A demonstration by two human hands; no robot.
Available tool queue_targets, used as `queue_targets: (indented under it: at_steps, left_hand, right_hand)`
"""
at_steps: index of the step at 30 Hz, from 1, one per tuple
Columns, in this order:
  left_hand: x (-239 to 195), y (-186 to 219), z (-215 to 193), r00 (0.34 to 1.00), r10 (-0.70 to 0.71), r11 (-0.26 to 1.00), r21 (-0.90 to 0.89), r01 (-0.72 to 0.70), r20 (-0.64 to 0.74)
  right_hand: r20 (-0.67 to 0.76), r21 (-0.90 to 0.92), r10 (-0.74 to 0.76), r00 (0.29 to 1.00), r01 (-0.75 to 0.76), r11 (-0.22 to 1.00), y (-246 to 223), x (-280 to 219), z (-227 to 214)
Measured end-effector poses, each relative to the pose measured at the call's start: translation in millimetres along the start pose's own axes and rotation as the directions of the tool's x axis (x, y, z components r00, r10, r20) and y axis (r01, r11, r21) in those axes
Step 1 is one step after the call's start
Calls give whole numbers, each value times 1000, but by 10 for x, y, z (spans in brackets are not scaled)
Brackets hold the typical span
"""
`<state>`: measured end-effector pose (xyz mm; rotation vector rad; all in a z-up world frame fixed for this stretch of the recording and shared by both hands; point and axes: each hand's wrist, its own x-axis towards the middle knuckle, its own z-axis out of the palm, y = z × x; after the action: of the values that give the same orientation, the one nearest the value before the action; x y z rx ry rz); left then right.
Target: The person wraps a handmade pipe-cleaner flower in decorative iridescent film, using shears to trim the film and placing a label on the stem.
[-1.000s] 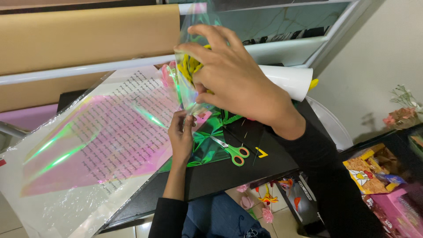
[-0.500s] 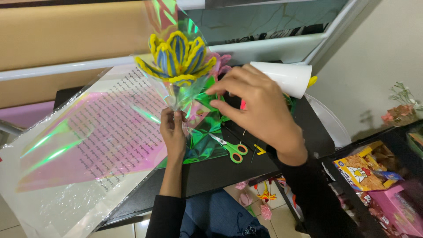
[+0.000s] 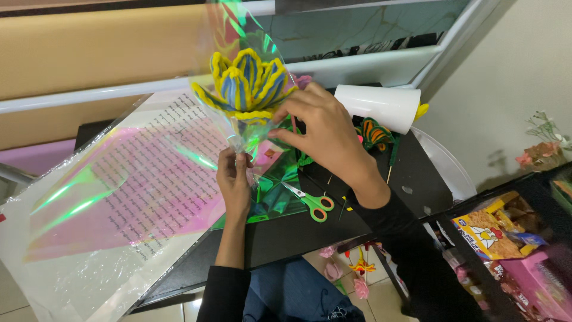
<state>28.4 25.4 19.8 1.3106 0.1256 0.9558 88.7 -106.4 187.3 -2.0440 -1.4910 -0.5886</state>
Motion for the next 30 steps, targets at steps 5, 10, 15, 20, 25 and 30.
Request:
queue_targets:
  at_steps: [5, 10, 15, 20, 25, 30]
  left_hand:
    - [23, -203, -50, 995, 102, 992, 76, -101, -14]
    - [27, -172, -12, 990, 139, 982, 128, -139, 10]
    - [2, -275, -27, 990, 141, 983, 121, -137, -20]
    - [16, -359, -46, 987, 152, 983, 115, -145, -52]
    - [28, -63, -24, 999, 48, 997, -55, -47, 12]
    - [3, -154, -64, 998, 57, 997, 49, -56, -12]
  right_hand:
    - [-7, 148, -141, 990, 140, 979, -55, -8, -107]
    - [-15, 117, -271, 962, 271, 955, -142, -31, -185]
    - [9, 31, -297, 955, 296, 955, -175, -27, -180]
    - [-32, 5, -282, 959, 282, 959, -278, -43, -82]
    - [-95, -173, -252, 963, 233, 957, -429, -46, 60]
    - [-242, -223, -224, 944, 171, 960, -581, -1, 173]
